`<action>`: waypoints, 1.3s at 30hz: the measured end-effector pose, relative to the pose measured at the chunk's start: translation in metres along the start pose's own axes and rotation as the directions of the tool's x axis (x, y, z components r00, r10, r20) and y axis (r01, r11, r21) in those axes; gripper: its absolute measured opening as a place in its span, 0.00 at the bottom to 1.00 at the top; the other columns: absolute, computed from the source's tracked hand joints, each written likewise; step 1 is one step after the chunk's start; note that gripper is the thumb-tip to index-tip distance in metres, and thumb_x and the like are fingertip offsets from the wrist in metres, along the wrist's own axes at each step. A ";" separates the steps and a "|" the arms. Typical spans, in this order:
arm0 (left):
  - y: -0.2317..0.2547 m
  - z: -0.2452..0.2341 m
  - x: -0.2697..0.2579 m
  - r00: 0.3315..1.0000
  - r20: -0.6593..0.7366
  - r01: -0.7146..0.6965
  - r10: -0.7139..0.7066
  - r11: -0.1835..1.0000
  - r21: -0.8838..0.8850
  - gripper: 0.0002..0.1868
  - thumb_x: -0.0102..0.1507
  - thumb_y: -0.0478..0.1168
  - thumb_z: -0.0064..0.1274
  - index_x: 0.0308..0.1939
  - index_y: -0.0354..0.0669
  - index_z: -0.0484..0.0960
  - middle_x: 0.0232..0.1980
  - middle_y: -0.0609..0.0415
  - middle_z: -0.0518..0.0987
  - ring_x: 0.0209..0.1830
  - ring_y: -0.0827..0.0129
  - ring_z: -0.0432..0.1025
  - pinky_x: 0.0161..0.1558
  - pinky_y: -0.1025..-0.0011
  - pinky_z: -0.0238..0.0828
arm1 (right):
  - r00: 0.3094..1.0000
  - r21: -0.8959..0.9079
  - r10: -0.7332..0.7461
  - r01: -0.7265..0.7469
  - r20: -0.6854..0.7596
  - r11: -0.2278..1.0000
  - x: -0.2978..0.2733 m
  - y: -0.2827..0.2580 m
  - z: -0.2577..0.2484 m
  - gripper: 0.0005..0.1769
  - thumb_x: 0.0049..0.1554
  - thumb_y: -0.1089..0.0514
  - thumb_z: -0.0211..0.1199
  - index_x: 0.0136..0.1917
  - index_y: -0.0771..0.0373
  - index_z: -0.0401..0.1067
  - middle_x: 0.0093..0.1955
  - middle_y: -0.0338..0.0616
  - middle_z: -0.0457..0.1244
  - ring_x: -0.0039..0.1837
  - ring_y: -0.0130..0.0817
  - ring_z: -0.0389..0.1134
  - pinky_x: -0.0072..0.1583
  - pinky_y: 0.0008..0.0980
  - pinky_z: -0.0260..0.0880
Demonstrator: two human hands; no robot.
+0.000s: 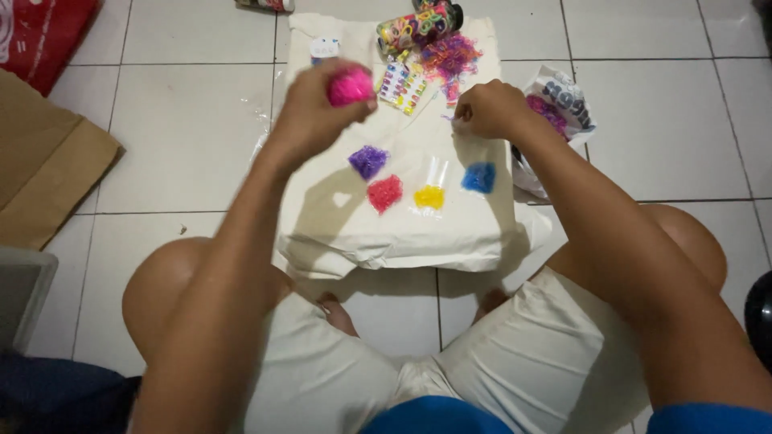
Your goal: Sorting small colorful rubber bands into piles by color on a white surface.
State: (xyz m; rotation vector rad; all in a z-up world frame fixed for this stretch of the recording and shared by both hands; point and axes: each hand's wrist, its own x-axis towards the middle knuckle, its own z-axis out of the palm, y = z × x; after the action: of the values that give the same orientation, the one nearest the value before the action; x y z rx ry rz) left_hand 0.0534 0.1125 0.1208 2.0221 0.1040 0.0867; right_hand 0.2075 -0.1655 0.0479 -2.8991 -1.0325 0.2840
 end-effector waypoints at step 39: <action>-0.042 -0.014 -0.006 0.888 0.200 0.152 -0.415 0.674 0.723 0.25 0.50 0.35 0.73 0.51 0.44 0.86 0.50 0.47 0.85 0.49 0.54 0.79 0.55 0.58 0.74 | 0.921 -0.138 -0.308 0.282 -0.239 0.950 0.016 -0.003 0.016 0.05 0.58 0.59 0.71 0.49 0.53 0.84 0.48 0.37 0.74 0.42 0.30 0.72 0.44 0.29 0.72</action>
State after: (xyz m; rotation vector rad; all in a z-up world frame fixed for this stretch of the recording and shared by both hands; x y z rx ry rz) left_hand 0.0442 0.1427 0.0891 2.7118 0.2627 -0.6151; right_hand 0.2149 -0.1532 0.0304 -2.7066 -1.4427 -0.1618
